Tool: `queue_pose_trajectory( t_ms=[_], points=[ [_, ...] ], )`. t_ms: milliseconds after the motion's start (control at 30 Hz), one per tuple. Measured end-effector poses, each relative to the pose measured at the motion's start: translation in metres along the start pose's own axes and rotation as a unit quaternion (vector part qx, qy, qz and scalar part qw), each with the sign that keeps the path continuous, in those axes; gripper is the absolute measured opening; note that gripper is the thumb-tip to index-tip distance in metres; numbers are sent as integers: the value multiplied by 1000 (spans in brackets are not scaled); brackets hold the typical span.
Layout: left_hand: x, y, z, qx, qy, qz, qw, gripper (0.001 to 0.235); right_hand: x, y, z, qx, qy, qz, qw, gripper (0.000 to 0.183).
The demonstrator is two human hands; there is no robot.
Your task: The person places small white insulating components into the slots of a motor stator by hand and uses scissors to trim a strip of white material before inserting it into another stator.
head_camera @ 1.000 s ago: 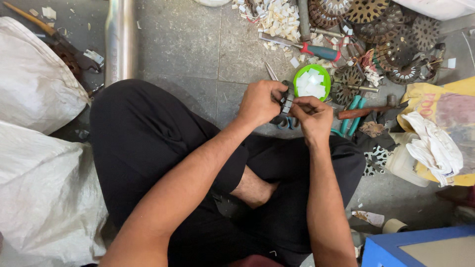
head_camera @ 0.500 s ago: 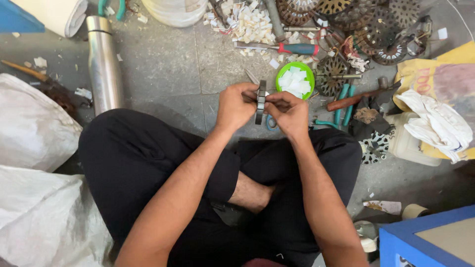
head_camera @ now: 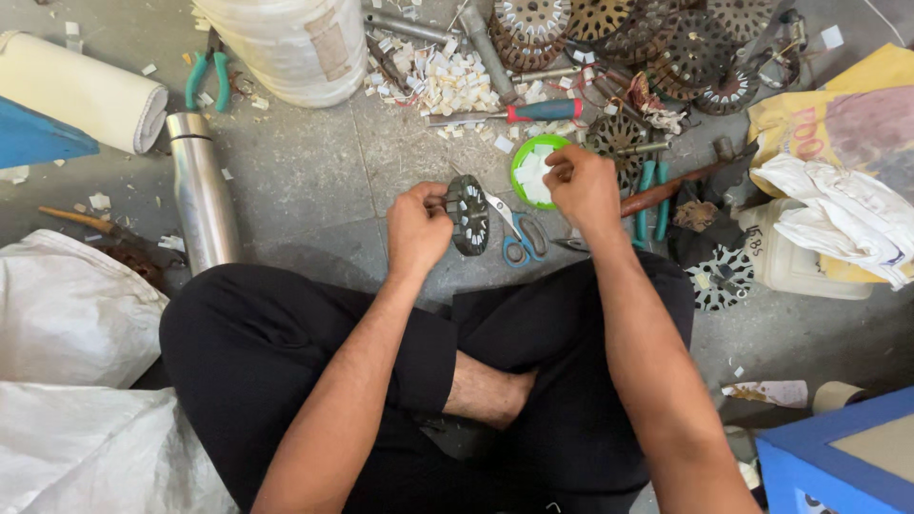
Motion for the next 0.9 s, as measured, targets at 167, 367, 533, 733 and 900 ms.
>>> queue_pose_trajectory(
  t_ms=[167,367,533,733,900],
  points=[
    [0,15,2,35,13,-16,999,24,21,24,-13,2,10,105,994,27],
    [-3,41,10,109,32,0,994,21,20,21,-9,65,17,111,992,24],
    [-2,53,16,138,-5,43,989,18,15,34,-8,33,36,78,996,20],
    [5,52,19,116,-55,80,988,20,13,35,-4,121,20,-191,974,16],
    [15,48,21,94,-121,112,982,24,4,-15,34,112,-36,-490,864,16]
  ],
)
Point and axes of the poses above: each hand's wrist, its own z-axis away from the middle knuckle, its own x-axis out of the palm, y = z × x, the point moved 4 cm from there along -z, towards the middle knuckle, and after that the axes turned 10 degrees about z, right-handed, at the moved point
